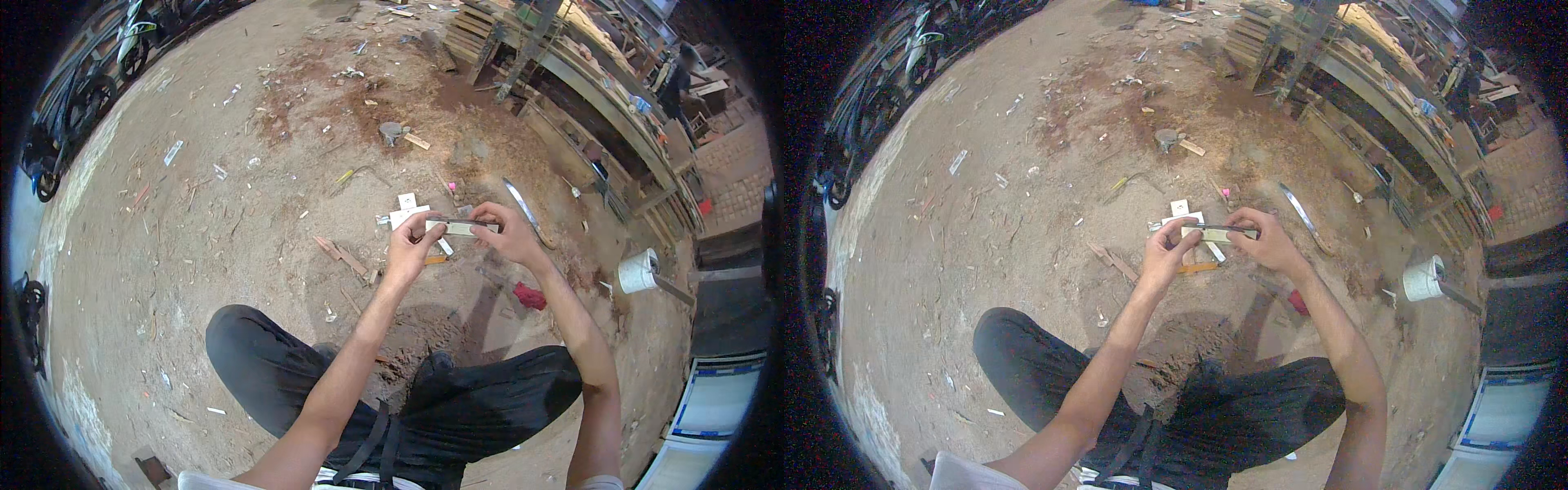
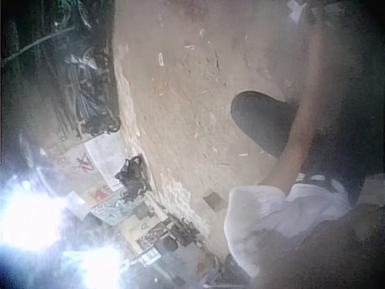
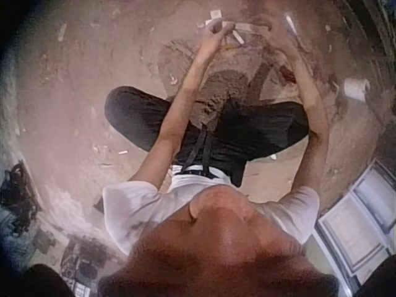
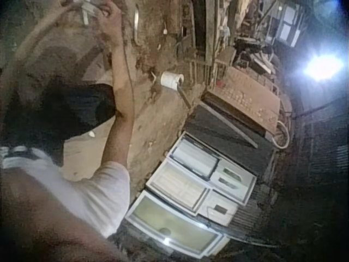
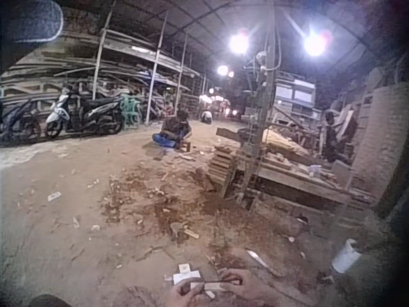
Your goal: The person handles a small articulated wooden figure, then positions a wooden piece on a makeshift anvil and uses a hand saw and a mallet to carve into it.
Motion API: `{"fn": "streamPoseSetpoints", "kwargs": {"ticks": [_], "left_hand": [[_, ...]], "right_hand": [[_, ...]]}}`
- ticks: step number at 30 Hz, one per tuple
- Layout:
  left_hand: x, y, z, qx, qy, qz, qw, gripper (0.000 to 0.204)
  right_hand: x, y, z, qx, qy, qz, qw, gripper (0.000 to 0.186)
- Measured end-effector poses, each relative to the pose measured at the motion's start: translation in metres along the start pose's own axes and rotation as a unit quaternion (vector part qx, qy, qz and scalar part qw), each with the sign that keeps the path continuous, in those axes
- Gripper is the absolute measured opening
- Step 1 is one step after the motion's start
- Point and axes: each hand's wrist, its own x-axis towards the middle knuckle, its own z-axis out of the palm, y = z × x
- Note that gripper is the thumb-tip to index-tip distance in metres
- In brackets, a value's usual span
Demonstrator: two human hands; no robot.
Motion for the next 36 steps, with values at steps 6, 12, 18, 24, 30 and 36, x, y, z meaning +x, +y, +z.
{"fn": "streamPoseSetpoints", "kwargs": {"ticks": [6,12,18,24,30,36], "left_hand": [[-0.002,0.006,0.0,0.031,0.017,0.018,0.999,0.027],[0.0,0.001,0.0,0.015,0.024,0.029,0.999,0.027],[0.002,-0.001,0.001,-0.004,0.041,0.008,0.999,0.032],[0.006,-0.016,-0.005,-0.044,0.045,-0.005,0.998,0.036],[0.005,-0.01,-0.003,-0.058,0.039,-0.031,0.997,0.034],[0.001,-0.004,-0.002,-0.066,0.033,-0.049,0.996,0.033]], "right_hand": [[0.002,0.007,-0.003,-0.123,0.023,-0.105,0.987,0.022],[0.002,0.005,-0.002,-0.126,0.026,-0.104,0.986,0.023],[0.001,0.007,-0.005,-0.15,0.034,-0.084,0.984,0.021],[0.003,0.009,-0.003,-0.09,0.049,-0.05,0.994,0.02],[0.005,0.015,-0.005,-0.028,0.054,-0.022,0.998,0.024],[0.004,0.008,-0.008,-0.031,0.018,-0.003,0.999,0.025]]}}
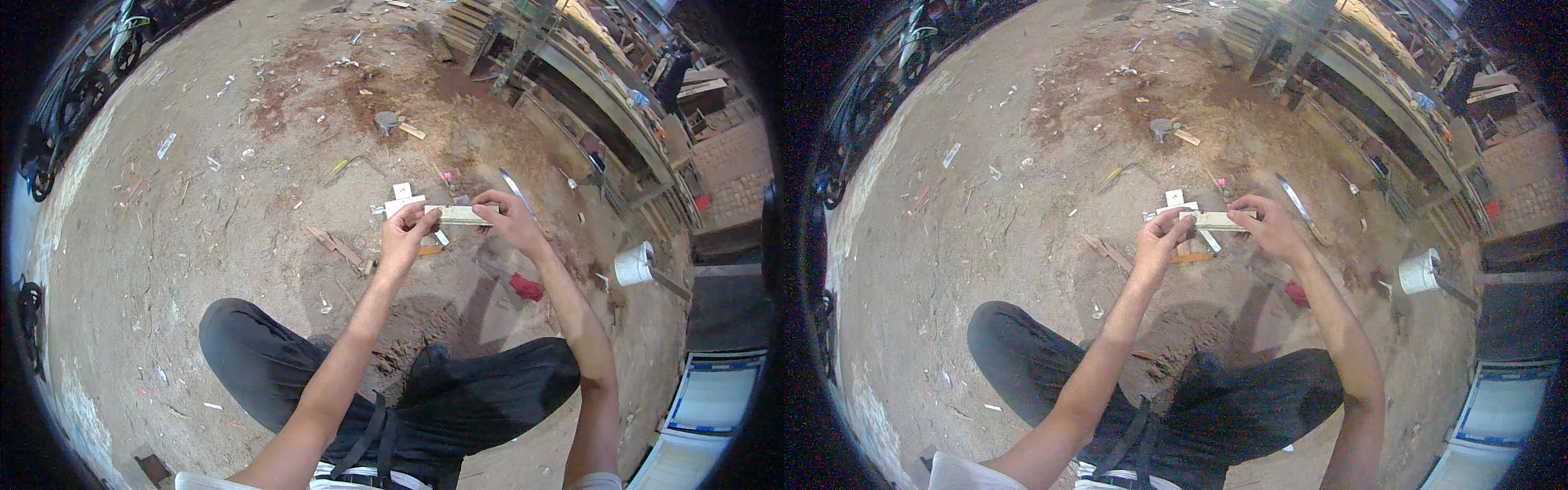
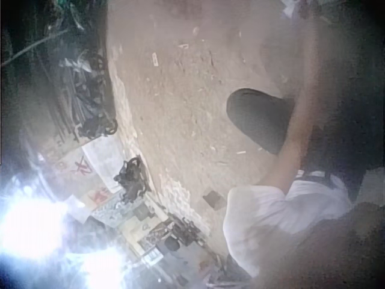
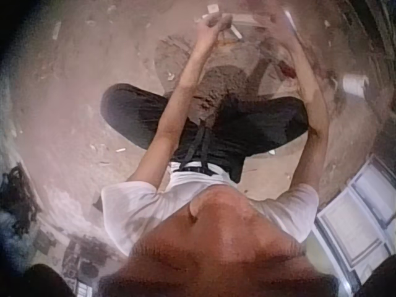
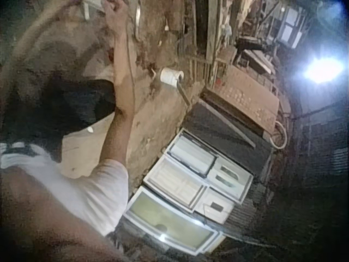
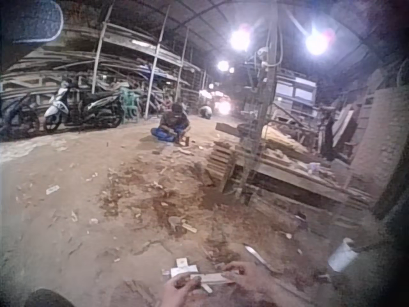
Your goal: The person handles a small articulated wooden figure, then positions a wooden piece on a makeshift anvil and uses a hand saw and a mallet to carve into it.
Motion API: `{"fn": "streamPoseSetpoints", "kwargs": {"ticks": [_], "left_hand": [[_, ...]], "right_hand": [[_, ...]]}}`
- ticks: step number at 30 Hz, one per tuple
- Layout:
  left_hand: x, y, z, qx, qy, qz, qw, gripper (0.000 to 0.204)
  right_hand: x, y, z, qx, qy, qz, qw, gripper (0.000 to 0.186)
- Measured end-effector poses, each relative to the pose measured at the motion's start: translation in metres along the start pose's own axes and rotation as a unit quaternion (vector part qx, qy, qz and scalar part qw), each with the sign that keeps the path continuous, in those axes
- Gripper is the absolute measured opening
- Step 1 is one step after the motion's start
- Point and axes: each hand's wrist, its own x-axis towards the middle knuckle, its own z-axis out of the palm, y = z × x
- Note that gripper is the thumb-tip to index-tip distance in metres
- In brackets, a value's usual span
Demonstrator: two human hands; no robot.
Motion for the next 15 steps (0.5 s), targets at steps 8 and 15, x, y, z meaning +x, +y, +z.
{"fn": "streamPoseSetpoints", "kwargs": {"ticks": [8,15], "left_hand": [[-0.001,-0.003,0.003,-0.033,-0.032,-0.009,0.999,0.03],[-0.005,-0.003,-0.013,0.035,-0.023,-0.029,0.999,0.029]], "right_hand": [[0.001,0.005,-0.036,0.016,0.028,0.008,0.999,0.04],[-0.024,0.106,-0.084,-0.101,0.147,0.11,0.978,0.039]]}}
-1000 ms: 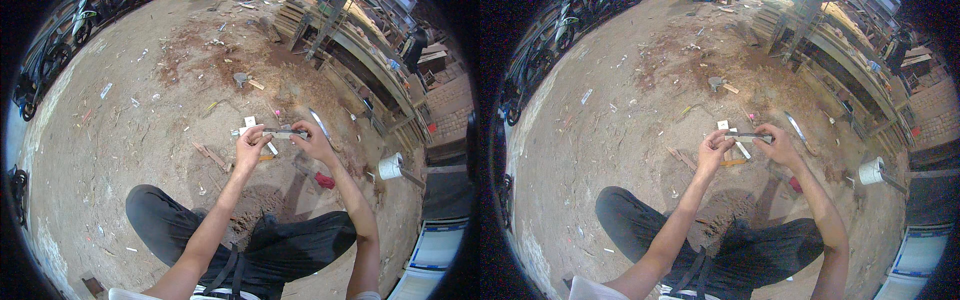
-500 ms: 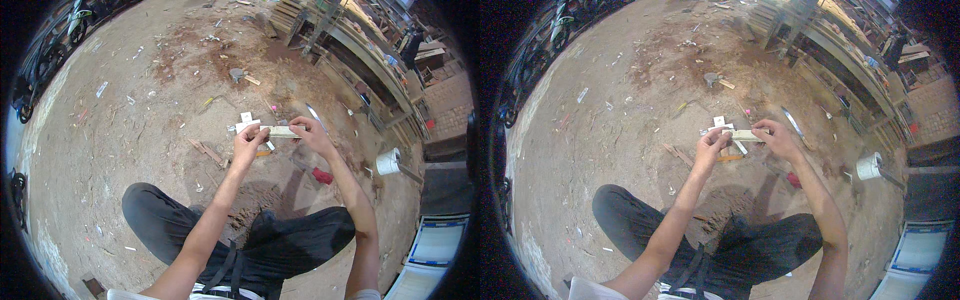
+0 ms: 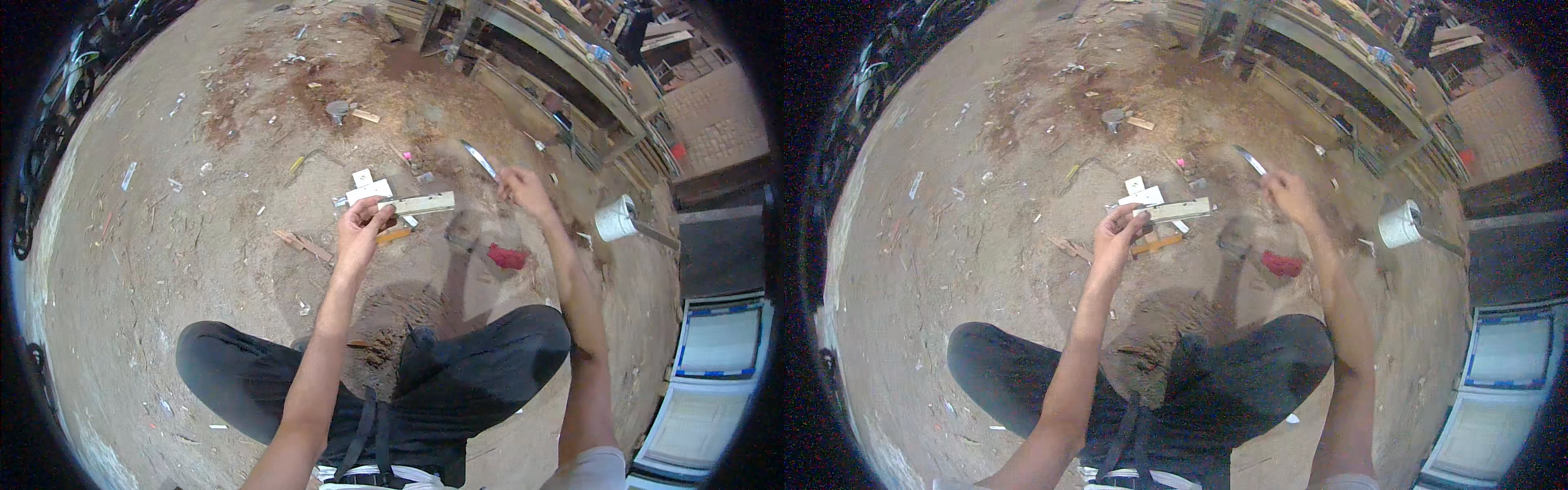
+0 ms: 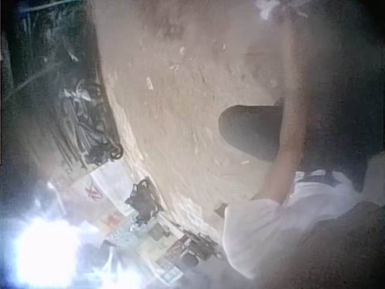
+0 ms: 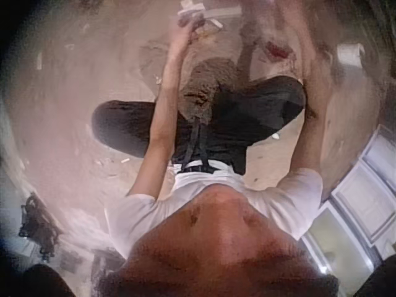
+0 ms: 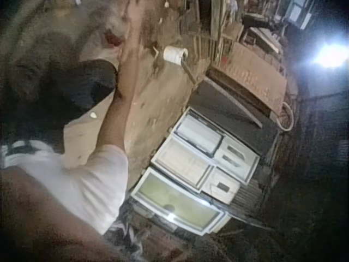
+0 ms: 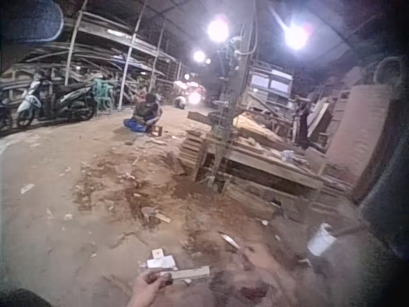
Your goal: The person handles a small articulated wooden figure, then positions a wooden piece on a makeshift anvil and uses a hand saw and a mallet to carve into it.
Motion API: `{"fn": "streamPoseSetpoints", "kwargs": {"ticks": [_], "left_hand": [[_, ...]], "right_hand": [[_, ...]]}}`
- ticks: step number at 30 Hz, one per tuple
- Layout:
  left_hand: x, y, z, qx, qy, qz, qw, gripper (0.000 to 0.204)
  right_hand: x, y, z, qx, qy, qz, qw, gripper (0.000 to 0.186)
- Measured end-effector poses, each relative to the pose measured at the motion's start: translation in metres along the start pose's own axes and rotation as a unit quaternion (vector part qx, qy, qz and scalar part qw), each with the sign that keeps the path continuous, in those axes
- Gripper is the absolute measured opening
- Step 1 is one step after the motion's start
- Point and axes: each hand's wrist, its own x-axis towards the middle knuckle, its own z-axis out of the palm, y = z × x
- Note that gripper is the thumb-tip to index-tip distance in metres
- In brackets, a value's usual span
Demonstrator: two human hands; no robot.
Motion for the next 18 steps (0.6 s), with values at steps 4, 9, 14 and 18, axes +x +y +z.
{"fn": "streamPoseSetpoints", "kwargs": {"ticks": [4,9,14,18], "left_hand": [[0.0,-0.025,0.003,0.065,-0.017,0.009,0.998,0.025],[-0.007,-0.039,-0.005,0.088,-0.021,-0.02,0.996,0.026],[-0.015,-0.055,-0.006,0.046,-0.008,-0.14,0.989,0.026],[-0.016,-0.066,-0.009,-0.008,-0.035,-0.144,0.989,0.022]], "right_hand": [[-0.041,0.127,0.0,-0.258,0.023,-0.008,0.966,0.034],[-0.062,0.202,0.013,-0.275,0.051,0.083,0.957,0.028],[-0.035,0.207,0.0,-0.332,-0.002,0.196,0.923,0.034],[0.005,0.231,0.0,-0.35,-0.012,0.167,0.921,0.054]]}}
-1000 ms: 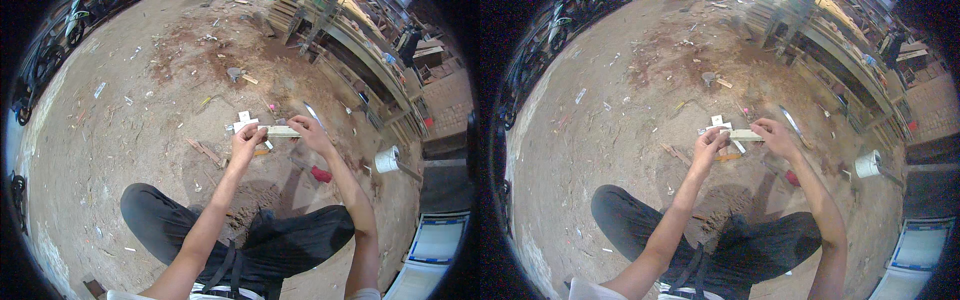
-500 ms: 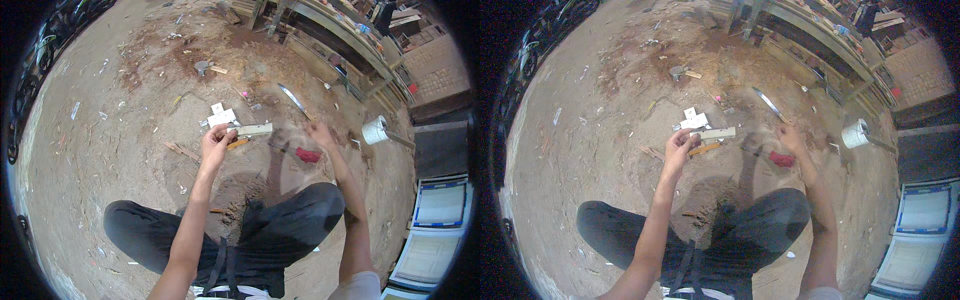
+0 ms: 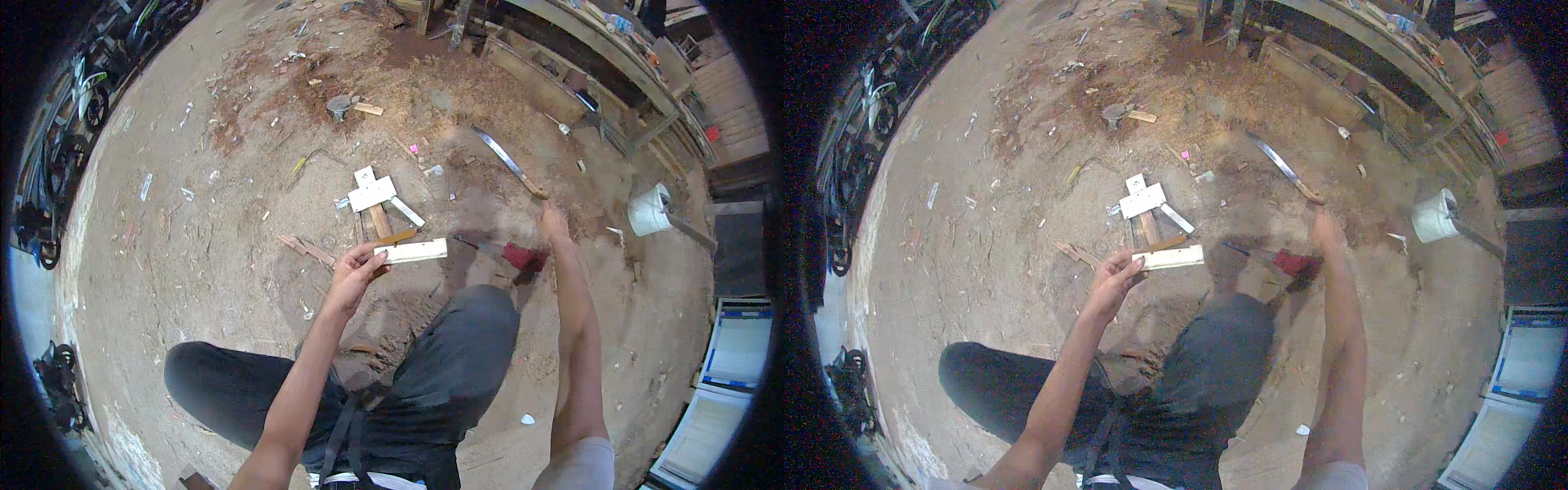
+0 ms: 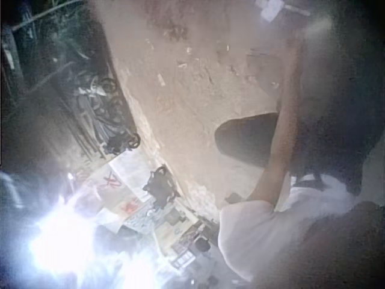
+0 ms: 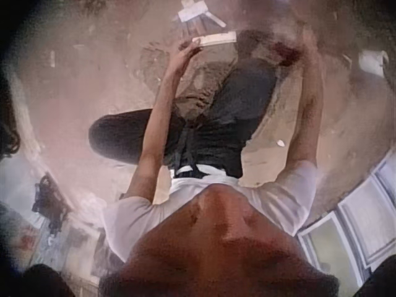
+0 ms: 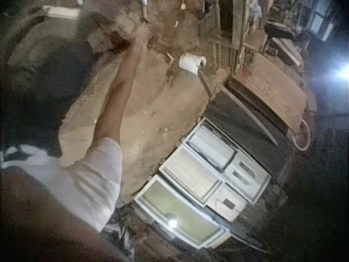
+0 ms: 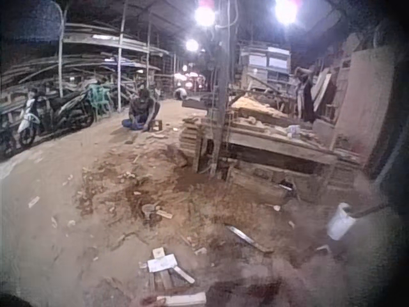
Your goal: The person handles a small articulated wooden figure, then positions a wooden piece on a makeshift anvil and uses a hand saw and a mallet to carve into it.
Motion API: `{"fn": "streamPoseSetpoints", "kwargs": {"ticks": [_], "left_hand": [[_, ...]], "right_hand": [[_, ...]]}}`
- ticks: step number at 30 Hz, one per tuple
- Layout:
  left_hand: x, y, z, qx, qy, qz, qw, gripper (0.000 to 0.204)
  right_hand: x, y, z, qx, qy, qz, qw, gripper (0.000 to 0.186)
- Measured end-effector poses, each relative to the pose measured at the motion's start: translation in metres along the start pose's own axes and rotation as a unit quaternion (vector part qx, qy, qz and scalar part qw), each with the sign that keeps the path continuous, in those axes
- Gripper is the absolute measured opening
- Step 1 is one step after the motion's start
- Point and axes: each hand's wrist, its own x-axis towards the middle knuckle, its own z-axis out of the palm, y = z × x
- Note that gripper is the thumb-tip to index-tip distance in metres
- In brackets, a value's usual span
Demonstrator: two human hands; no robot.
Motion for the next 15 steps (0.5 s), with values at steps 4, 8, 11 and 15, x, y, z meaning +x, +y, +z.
{"fn": "streamPoseSetpoints", "kwargs": {"ticks": [4,8,11,15], "left_hand": [[-0.005,-0.012,-0.017,0.013,0.048,-0.032,0.998,0.023],[-0.012,-0.029,-0.036,0.002,0.11,-0.029,0.993,0.025],[-0.032,-0.025,-0.05,0.012,0.172,-0.032,0.984,0.026],[-0.036,-0.04,-0.046,0.012,0.203,-0.049,0.978,0.025]], "right_hand": [[0.052,0.013,0.024,0.011,0.048,0.001,0.999,0.062],[0.081,0.036,0.047,-0.014,0.126,-0.019,0.992,0.06],[0.068,-0.001,0.044,0.031,0.103,-0.002,0.994,0.053],[0.071,0.002,0.045,-0.039,0.152,-0.008,0.988,0.043]]}}
